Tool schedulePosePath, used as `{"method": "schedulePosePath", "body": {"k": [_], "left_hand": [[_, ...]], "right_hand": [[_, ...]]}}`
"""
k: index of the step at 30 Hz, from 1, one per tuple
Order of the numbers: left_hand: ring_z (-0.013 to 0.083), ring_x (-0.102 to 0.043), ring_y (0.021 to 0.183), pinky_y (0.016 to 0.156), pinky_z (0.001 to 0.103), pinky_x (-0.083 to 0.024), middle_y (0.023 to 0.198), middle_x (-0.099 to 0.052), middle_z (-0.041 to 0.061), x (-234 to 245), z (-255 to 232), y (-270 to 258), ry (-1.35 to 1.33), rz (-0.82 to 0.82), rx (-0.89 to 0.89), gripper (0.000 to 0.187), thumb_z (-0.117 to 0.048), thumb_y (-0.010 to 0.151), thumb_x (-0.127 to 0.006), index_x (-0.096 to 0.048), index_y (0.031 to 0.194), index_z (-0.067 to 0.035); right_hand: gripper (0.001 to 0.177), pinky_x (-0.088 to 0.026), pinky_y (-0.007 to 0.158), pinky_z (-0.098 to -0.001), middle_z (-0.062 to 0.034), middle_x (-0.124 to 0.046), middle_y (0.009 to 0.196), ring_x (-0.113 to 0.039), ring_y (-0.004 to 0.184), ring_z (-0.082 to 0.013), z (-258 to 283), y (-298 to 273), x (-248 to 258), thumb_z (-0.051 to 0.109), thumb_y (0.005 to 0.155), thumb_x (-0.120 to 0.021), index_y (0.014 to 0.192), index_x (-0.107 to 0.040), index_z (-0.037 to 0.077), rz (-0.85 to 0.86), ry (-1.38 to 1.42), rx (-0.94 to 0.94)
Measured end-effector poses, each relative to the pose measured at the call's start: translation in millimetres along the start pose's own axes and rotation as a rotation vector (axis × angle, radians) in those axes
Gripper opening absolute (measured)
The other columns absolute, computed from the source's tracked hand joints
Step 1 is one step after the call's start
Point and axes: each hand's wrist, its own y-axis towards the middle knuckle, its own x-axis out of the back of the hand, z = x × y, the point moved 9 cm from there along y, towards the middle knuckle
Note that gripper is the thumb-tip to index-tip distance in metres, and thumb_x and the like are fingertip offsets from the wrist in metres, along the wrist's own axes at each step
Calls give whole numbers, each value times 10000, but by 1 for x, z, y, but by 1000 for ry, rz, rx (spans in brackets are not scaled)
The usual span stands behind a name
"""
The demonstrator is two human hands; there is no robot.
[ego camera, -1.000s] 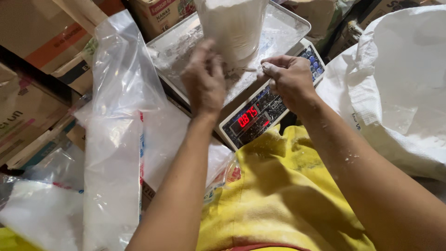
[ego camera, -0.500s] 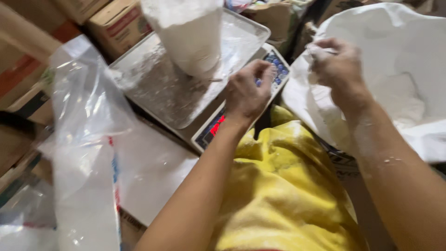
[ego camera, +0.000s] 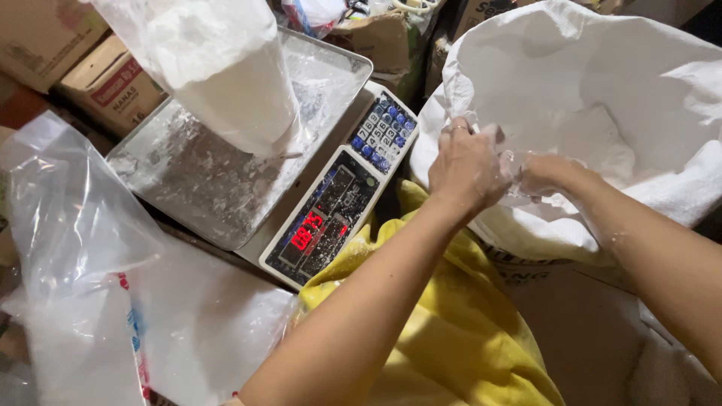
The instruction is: The person scoops white powder from a large sack into a plastic bag placed on a digital scale. They adjust the amount to reach a target weight, then tie the bag and set it aside. The process is repeated for multiple bags.
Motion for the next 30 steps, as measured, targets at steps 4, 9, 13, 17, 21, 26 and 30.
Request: {"method": "schedulePosePath", "body": {"k": [4,9,13,17,21,26,30], "left_hand": [[416,-520,1254,945,509,-531,1430,-456,238,-11,-7,2,29,-15,0,332,-380,896,-650,-718,1152,-179],[453,-578,1174,884,523,-559,1442,-450,257,-27,-3,6,127,61,66,356,-432,935,-633,-736,1154,-170],[453,-640,1135,902,489,-576,1438,-454,267,-36,5,7,137,129,121,338,-305,877,-678,-730,1145,-104],[455,-650,1146,939,471,-569,1425,-451,295,-32,16,6,106,143,201,328,-76,842,-649,-688,1148,35],[499,-616,1153,967,509,-530,1403,-441,338,-8,20,2,28,66,233,333,-52,877,-621,-646,1178,90],[473,-614,1187,987,492,-536,1418,-449,316,10,20,-4,28,98,304,343,-34,816,-663,-683,1143,67],[482,-618,1183,985,494,-540,1390,-480,328,16,15,-10,22,72,281,345,-38,818,-666,-684,1142,77]], "right_hand": [[278,-576,813,-454,-172,-776,1065,-723,921,-334,10,6,3,228,900,-675,1127,-751,87,-114,-9,98],[370,-582,888,-461,-141,-748,1179,-708,1091,-344,16,-18,3,214,881,-690,1245,-686,149,-168,-39,-8],[323,-596,883,-435,-84,-781,1158,-733,1060,-285,20,-33,6,227,887,-706,1202,-780,240,-111,-83,-14],[307,-582,814,-370,-33,-800,1104,-734,963,-221,14,-40,36,290,902,-757,1202,-792,234,-43,-84,-15],[240,-609,730,-347,13,-818,1010,-742,882,-175,3,-57,79,278,986,-677,1194,-796,272,-130,-126,-71],[265,-569,701,-346,1,-817,981,-705,856,-159,-8,-86,100,415,1016,-648,1213,-786,305,-280,-15,-160],[371,-568,761,-380,-42,-788,1044,-725,893,-220,24,-97,104,184,914,-682,1242,-775,329,-458,-35,-55]]}}
